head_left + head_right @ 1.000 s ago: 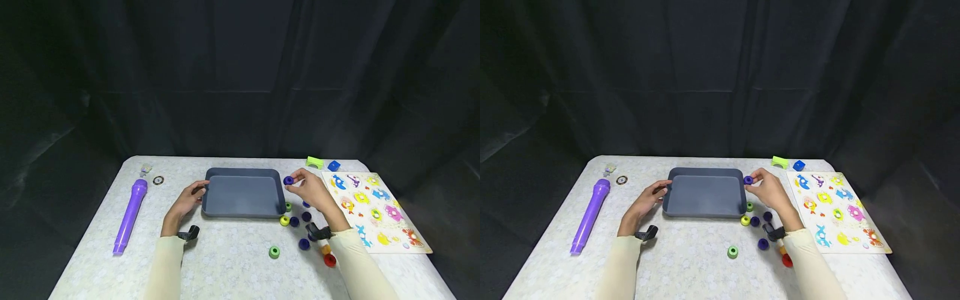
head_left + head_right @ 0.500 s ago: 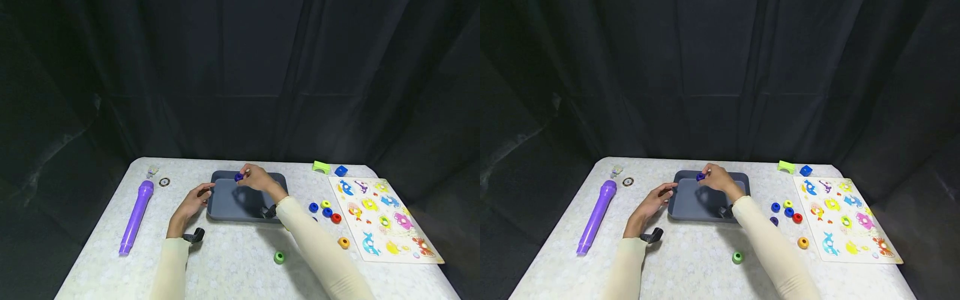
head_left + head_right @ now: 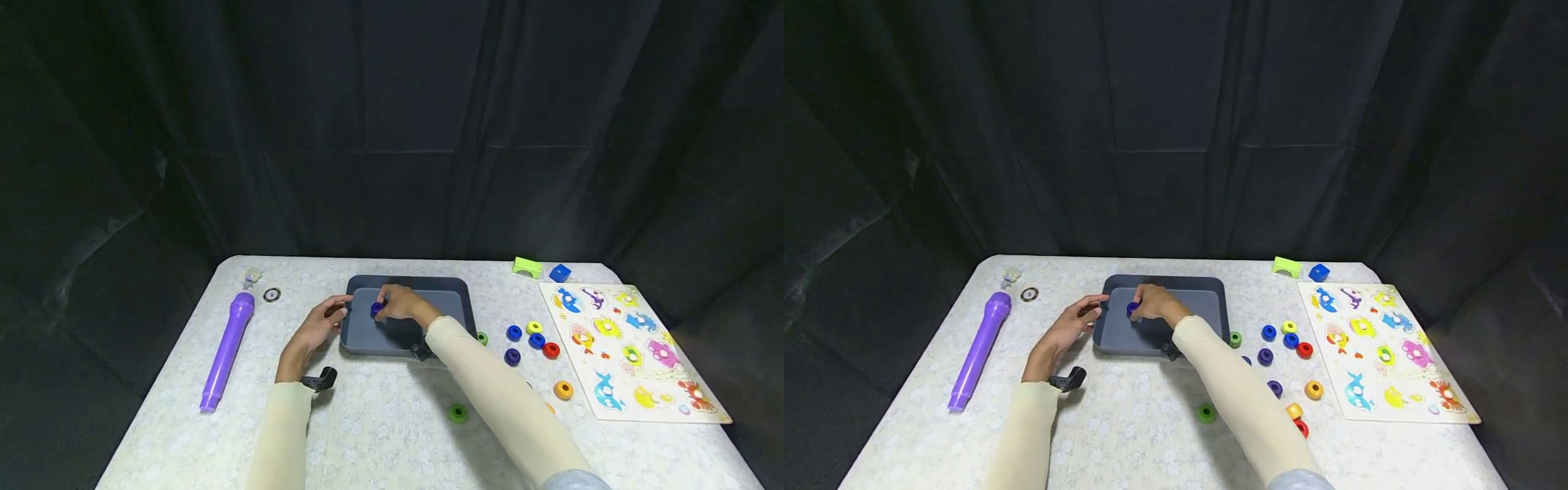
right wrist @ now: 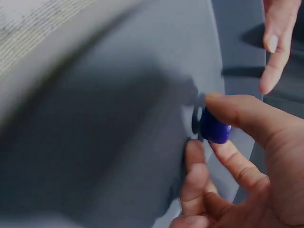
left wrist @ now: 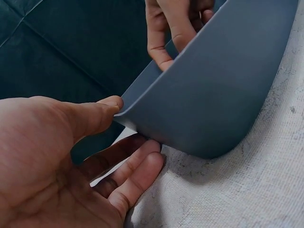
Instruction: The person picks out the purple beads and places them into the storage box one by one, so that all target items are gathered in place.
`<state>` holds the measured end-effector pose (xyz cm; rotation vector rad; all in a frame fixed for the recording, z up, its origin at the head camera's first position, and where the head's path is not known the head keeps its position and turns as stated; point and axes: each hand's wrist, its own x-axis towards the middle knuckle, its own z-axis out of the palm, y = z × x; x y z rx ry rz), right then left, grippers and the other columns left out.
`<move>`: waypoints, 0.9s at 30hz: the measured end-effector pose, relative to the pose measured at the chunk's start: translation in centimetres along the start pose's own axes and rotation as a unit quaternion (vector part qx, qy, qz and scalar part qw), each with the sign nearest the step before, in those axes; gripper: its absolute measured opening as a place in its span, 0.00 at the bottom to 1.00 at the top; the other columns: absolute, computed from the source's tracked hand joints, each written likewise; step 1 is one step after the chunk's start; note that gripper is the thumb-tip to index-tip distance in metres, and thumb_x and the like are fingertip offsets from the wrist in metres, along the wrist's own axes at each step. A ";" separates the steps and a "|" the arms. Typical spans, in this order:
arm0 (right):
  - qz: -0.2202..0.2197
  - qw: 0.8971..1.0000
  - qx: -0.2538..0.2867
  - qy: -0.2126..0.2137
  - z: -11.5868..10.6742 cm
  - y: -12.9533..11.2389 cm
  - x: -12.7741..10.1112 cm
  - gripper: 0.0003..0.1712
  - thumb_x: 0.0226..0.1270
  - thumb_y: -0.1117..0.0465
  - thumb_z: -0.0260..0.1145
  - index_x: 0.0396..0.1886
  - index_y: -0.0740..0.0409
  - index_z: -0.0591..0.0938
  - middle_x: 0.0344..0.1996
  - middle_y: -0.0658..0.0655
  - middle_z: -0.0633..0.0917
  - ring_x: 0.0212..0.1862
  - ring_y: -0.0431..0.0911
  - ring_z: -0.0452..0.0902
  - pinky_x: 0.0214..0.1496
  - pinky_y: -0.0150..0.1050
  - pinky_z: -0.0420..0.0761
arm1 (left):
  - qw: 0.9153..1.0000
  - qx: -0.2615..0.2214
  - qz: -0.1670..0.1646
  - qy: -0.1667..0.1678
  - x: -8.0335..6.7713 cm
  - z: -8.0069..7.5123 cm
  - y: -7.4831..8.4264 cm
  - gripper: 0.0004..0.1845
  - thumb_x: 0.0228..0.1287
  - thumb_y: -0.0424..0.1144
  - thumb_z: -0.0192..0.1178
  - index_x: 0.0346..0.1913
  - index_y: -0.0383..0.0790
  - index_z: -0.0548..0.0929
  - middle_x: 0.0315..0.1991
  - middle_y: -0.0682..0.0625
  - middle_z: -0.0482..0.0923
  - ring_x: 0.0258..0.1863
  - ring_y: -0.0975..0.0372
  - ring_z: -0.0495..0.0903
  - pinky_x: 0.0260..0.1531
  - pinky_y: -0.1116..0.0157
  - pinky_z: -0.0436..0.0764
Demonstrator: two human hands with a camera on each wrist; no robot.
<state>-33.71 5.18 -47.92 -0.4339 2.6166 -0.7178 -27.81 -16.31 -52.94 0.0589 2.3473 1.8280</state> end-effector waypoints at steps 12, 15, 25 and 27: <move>-0.006 0.999 -0.049 -0.012 0.4 -1.0 0.5 0.19 0.60 0.56 0.78 0.46 0.52 0.79 0.45 0.56 0.86 0.45 0.48 0.76 0.54 0.44 0.78 | 1.000 0.000 -0.004 -0.004 -0.2 0.1 0.2 0.22 0.81 0.36 0.51 0.73 0.41 0.73 0.69 0.34 0.73 0.59 0.48 0.77 0.46 0.63 0.79; -0.001 0.998 -0.058 -0.011 0.5 -0.9 0.2 0.19 0.59 0.56 0.78 0.46 0.52 0.79 0.47 0.56 0.86 0.47 0.48 0.77 0.56 0.44 0.78 | 1.000 -0.003 -0.005 -0.004 -0.1 0.4 0.2 0.22 0.81 0.35 0.51 0.72 0.41 0.73 0.68 0.35 0.74 0.57 0.50 0.77 0.45 0.65 0.79; -0.015 0.999 0.017 -0.029 -2.2 0.0 -1.0 0.24 0.63 0.54 0.76 0.55 0.56 0.79 0.54 0.59 0.84 0.55 0.51 0.78 0.63 0.47 0.77 | 1.000 -0.003 -0.014 -0.010 -0.1 0.4 0.0 0.22 0.81 0.35 0.50 0.73 0.42 0.72 0.69 0.35 0.72 0.60 0.49 0.76 0.47 0.64 0.79; -0.031 0.997 0.071 -0.031 -4.0 0.5 -1.7 0.26 0.65 0.56 0.74 0.59 0.59 0.77 0.52 0.60 0.84 0.53 0.52 0.78 0.61 0.48 0.77 | 1.000 0.001 -0.014 -0.009 -0.2 0.0 0.2 0.22 0.81 0.36 0.50 0.74 0.42 0.72 0.70 0.35 0.71 0.61 0.49 0.76 0.48 0.63 0.79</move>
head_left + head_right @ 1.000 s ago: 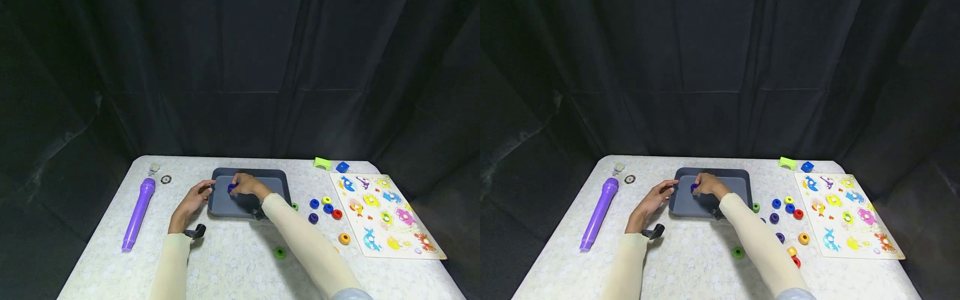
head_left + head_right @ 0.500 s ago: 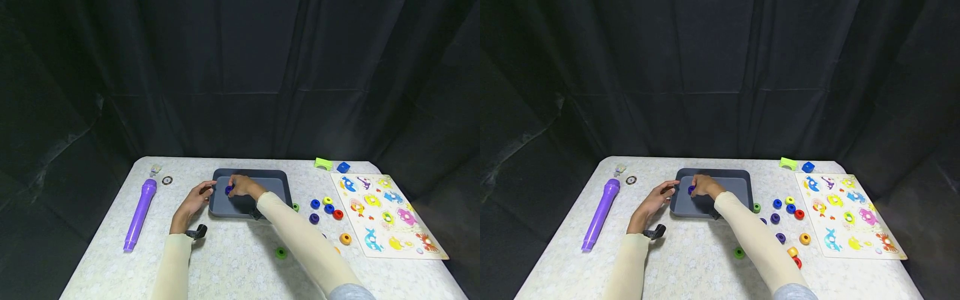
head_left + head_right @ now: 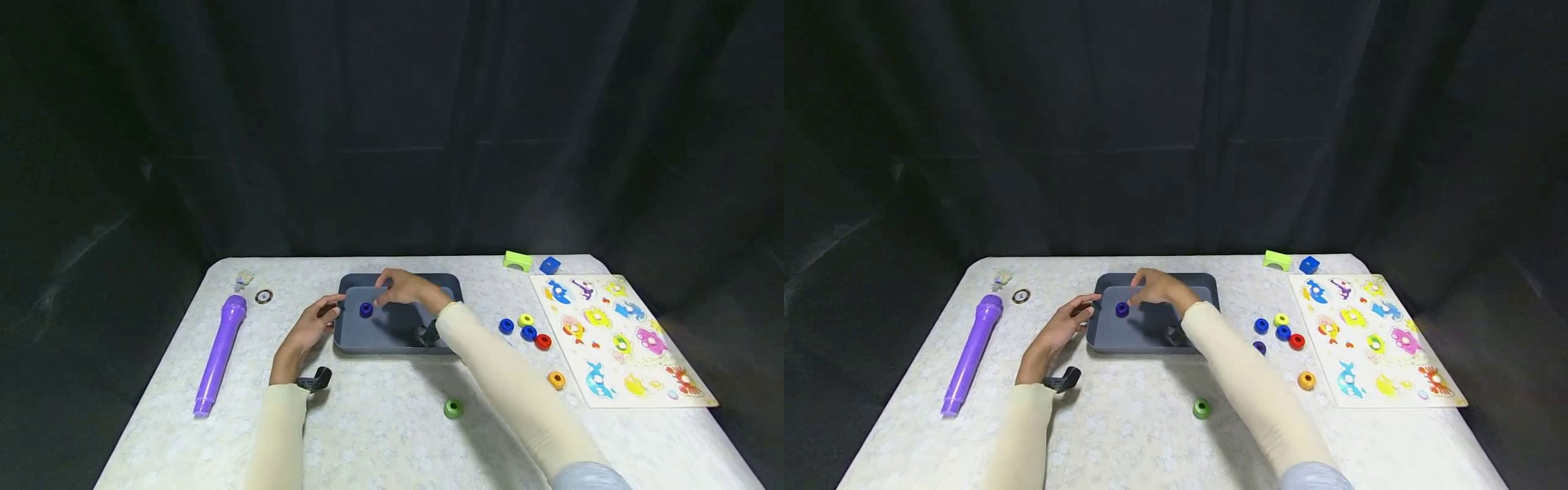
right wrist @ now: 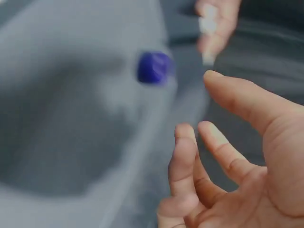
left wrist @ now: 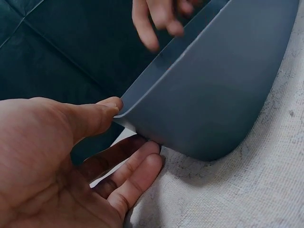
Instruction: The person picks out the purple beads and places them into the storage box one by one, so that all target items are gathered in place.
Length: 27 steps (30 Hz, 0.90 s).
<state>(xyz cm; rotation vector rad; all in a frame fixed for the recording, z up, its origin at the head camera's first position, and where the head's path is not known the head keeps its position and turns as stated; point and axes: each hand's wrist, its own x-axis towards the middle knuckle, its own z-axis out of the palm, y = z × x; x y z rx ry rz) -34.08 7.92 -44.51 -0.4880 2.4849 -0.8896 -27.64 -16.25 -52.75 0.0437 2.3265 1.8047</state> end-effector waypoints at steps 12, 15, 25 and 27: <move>-0.010 0.988 0.110 0.111 -10.7 8.0 -10.9 0.27 0.74 0.53 0.67 0.67 0.56 0.74 0.55 0.63 0.80 0.60 0.57 0.76 0.66 0.53 0.72 | 1.000 -0.009 0.002 0.008 -0.4 -1.0 0.6 0.23 0.82 0.36 0.49 0.75 0.42 0.71 0.72 0.37 0.69 0.65 0.46 0.73 0.53 0.60 0.78; 0.012 0.984 0.135 0.117 -9.9 11.7 -13.9 0.28 0.75 0.52 0.66 0.69 0.57 0.72 0.55 0.62 0.82 0.60 0.57 0.77 0.67 0.54 0.72 | 1.000 -0.005 0.003 0.011 -0.4 -0.7 0.4 0.22 0.81 0.36 0.50 0.73 0.43 0.72 0.71 0.37 0.70 0.63 0.47 0.74 0.52 0.60 0.79; 0.064 0.989 0.108 0.082 -4.1 18.3 -18.7 0.27 0.70 0.57 0.70 0.65 0.61 0.77 0.52 0.62 0.81 0.47 0.48 0.76 0.45 0.39 0.78 | 1.000 -0.007 0.003 0.007 -0.3 0.0 -0.2 0.22 0.81 0.37 0.50 0.73 0.43 0.73 0.71 0.37 0.71 0.63 0.47 0.75 0.53 0.58 0.79; 0.055 0.992 0.085 0.080 -3.5 18.5 -18.8 0.25 0.67 0.61 0.72 0.62 0.63 0.79 0.49 0.61 0.81 0.44 0.47 0.75 0.43 0.35 0.77 | 1.000 -0.009 0.004 0.008 -0.2 0.1 -0.3 0.22 0.82 0.37 0.50 0.73 0.43 0.72 0.71 0.37 0.70 0.64 0.47 0.74 0.54 0.57 0.79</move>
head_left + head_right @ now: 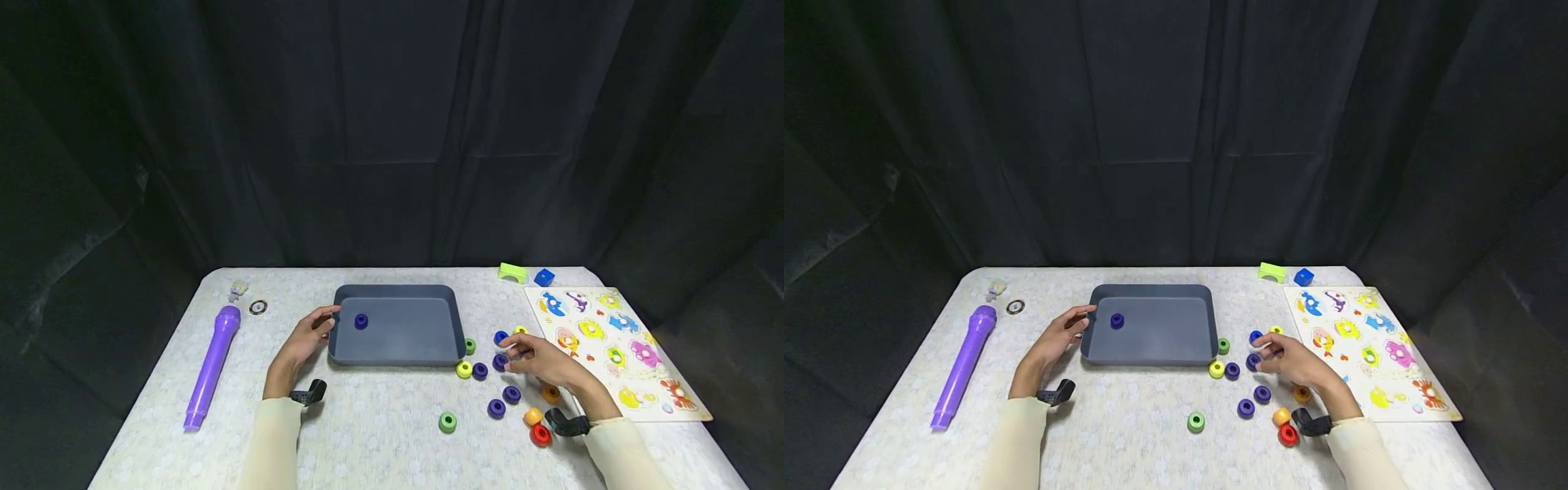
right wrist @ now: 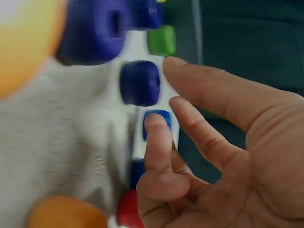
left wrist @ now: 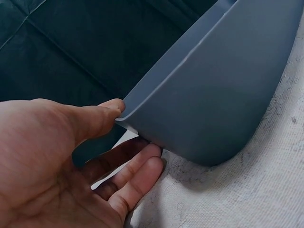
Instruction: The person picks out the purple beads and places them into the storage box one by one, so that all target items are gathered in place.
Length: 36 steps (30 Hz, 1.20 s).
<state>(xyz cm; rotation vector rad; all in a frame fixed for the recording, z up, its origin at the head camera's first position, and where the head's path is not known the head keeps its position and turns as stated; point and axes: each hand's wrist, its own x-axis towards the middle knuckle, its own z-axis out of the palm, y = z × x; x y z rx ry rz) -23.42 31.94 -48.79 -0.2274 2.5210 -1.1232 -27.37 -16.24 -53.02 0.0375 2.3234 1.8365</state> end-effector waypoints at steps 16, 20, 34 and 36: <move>-0.012 0.997 -0.058 0.058 2.0 0.1 0.3 0.20 0.59 0.66 0.76 0.51 0.61 0.82 0.38 0.57 0.80 0.37 0.46 0.72 0.34 0.33 0.71 | 1.000 -0.006 -0.002 0.009 -0.1 0.2 0.1 0.22 0.81 0.36 0.51 0.73 0.43 0.73 0.69 0.37 0.72 0.61 0.48 0.75 0.48 0.62 0.78; -0.004 0.996 -0.069 0.063 2.0 0.0 0.2 0.21 0.59 0.64 0.77 0.51 0.61 0.82 0.38 0.57 0.80 0.37 0.45 0.72 0.33 0.34 0.72 | 1.000 -0.008 -0.003 0.011 -0.1 0.3 0.0 0.22 0.81 0.36 0.51 0.73 0.42 0.73 0.69 0.37 0.72 0.61 0.48 0.75 0.48 0.63 0.78; -0.041 0.996 -0.060 0.047 -1.7 -6.2 2.6 0.20 0.67 0.60 0.72 0.56 0.60 0.80 0.45 0.61 0.82 0.43 0.50 0.77 0.40 0.39 0.75 | 1.000 -0.004 -0.001 0.011 -0.3 0.4 0.4 0.22 0.81 0.35 0.51 0.73 0.39 0.72 0.69 0.35 0.71 0.60 0.49 0.75 0.46 0.66 0.77; -0.053 0.995 -0.063 0.048 -2.3 -7.8 3.6 0.21 0.68 0.60 0.72 0.57 0.61 0.80 0.46 0.62 0.83 0.45 0.51 0.78 0.43 0.39 0.76 | 1.000 -0.002 -0.002 0.013 -0.2 0.4 0.4 0.22 0.81 0.35 0.51 0.73 0.40 0.72 0.69 0.36 0.72 0.60 0.50 0.75 0.46 0.66 0.77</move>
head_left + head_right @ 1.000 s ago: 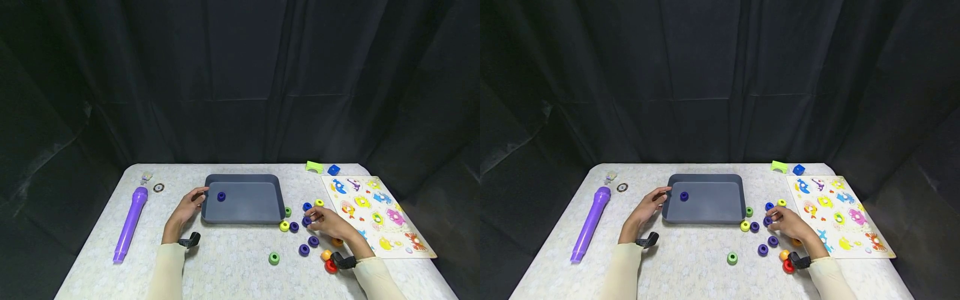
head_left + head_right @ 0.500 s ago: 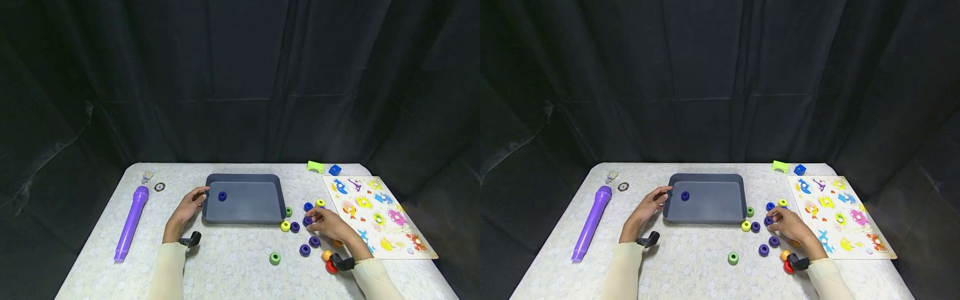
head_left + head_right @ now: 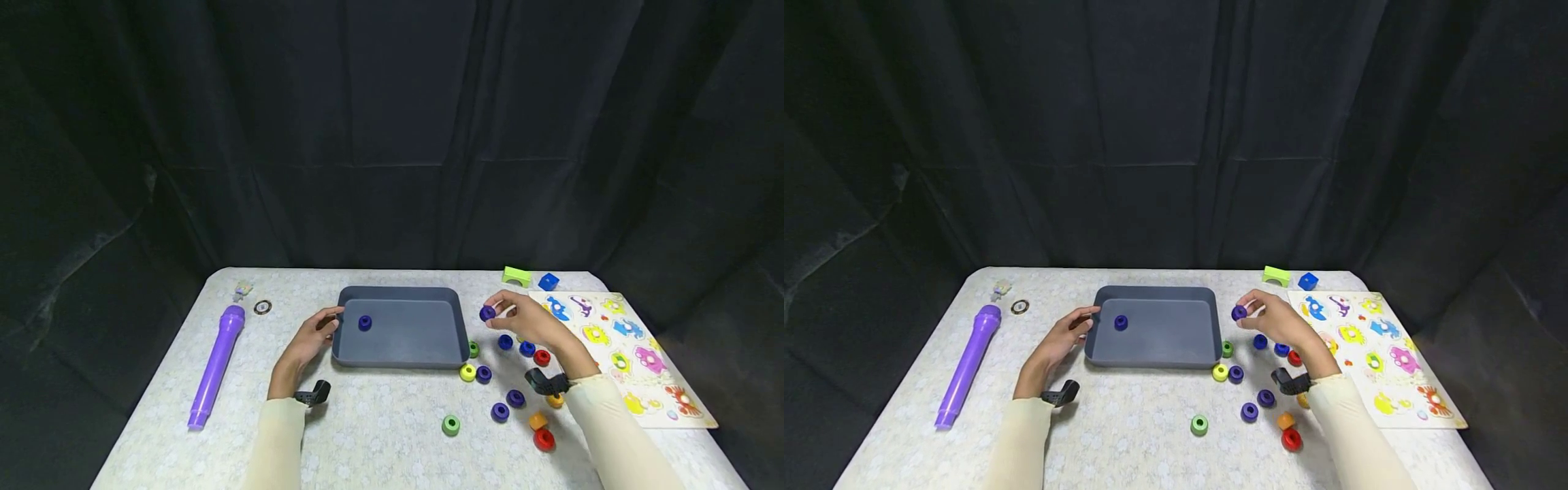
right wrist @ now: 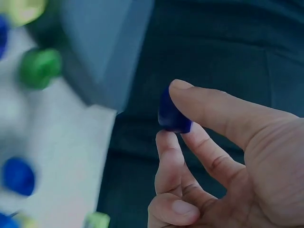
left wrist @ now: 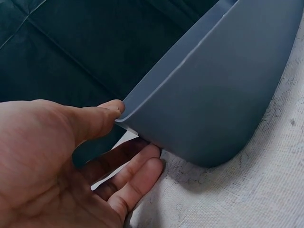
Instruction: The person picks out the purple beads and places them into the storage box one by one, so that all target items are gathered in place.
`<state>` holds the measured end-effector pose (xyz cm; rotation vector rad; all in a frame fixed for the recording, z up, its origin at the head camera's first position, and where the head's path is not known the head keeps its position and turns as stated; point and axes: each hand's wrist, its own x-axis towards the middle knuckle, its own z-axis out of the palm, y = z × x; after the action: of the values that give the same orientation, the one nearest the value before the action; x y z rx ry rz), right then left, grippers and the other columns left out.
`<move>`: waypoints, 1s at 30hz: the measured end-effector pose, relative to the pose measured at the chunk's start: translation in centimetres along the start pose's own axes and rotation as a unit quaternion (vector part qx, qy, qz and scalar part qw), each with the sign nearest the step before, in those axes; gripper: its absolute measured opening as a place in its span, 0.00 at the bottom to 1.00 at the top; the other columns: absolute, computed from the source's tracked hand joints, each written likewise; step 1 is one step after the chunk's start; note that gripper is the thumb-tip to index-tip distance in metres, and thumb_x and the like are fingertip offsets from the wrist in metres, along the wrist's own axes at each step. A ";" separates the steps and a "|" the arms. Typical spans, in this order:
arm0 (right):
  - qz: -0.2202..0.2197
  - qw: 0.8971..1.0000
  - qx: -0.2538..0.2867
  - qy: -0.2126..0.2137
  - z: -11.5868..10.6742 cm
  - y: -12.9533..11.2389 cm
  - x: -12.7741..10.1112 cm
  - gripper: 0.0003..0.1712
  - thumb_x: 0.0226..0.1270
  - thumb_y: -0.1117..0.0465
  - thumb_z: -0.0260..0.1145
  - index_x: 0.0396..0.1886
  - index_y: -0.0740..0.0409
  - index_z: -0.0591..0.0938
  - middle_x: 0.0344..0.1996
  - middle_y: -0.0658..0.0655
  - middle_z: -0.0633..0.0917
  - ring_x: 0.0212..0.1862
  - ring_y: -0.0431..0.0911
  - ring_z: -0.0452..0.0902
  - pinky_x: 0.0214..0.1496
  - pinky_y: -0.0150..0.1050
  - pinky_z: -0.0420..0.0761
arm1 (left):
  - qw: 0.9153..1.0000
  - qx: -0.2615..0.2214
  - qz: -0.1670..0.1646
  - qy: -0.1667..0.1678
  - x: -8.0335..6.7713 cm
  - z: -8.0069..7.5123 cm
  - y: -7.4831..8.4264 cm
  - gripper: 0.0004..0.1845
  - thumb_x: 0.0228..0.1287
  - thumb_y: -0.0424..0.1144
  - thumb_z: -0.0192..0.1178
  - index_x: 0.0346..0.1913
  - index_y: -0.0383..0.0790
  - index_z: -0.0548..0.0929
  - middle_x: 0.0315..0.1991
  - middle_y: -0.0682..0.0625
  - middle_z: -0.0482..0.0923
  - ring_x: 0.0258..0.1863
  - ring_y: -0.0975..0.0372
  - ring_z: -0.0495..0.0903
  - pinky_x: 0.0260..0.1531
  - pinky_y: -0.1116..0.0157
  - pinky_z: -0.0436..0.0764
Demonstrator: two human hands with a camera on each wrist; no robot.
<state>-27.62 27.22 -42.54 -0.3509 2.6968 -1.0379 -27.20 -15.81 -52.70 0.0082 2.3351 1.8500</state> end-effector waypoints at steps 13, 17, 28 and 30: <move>-0.044 0.998 0.036 -0.016 2.8 -8.2 7.5 0.20 0.67 0.61 0.72 0.56 0.61 0.80 0.45 0.59 0.80 0.49 0.51 0.77 0.46 0.38 0.76 | 1.000 0.006 0.002 0.010 0.1 -0.2 -0.3 0.22 0.80 0.35 0.51 0.72 0.41 0.74 0.67 0.36 0.74 0.56 0.50 0.76 0.43 0.66 0.77; -0.042 0.997 0.047 -0.034 4.9 -10.1 9.5 0.20 0.67 0.61 0.72 0.56 0.60 0.80 0.42 0.57 0.79 0.46 0.49 0.75 0.45 0.38 0.75 | 1.000 0.002 0.004 0.009 0.0 -0.1 -0.4 0.22 0.80 0.35 0.52 0.72 0.42 0.73 0.68 0.36 0.74 0.60 0.48 0.76 0.46 0.64 0.78; -0.024 0.993 0.051 -0.102 10.8 -9.8 12.8 0.18 0.65 0.66 0.73 0.52 0.64 0.79 0.36 0.55 0.84 0.40 0.45 0.78 0.51 0.42 0.80 | 1.000 -0.006 0.002 0.002 0.3 0.1 -0.8 0.22 0.80 0.36 0.52 0.72 0.43 0.74 0.69 0.38 0.73 0.62 0.48 0.76 0.49 0.60 0.79; -0.012 0.994 0.028 -0.105 11.6 -9.6 13.2 0.18 0.63 0.66 0.73 0.51 0.64 0.80 0.38 0.55 0.84 0.42 0.45 0.79 0.52 0.40 0.79 | 1.000 -0.008 0.005 0.006 0.3 0.0 -0.8 0.22 0.80 0.36 0.52 0.72 0.42 0.74 0.69 0.37 0.73 0.61 0.48 0.76 0.47 0.62 0.79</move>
<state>-35.33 9.09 -46.06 -0.4554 2.4783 -1.0198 -27.42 -15.97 -53.54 0.0053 2.3327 1.8781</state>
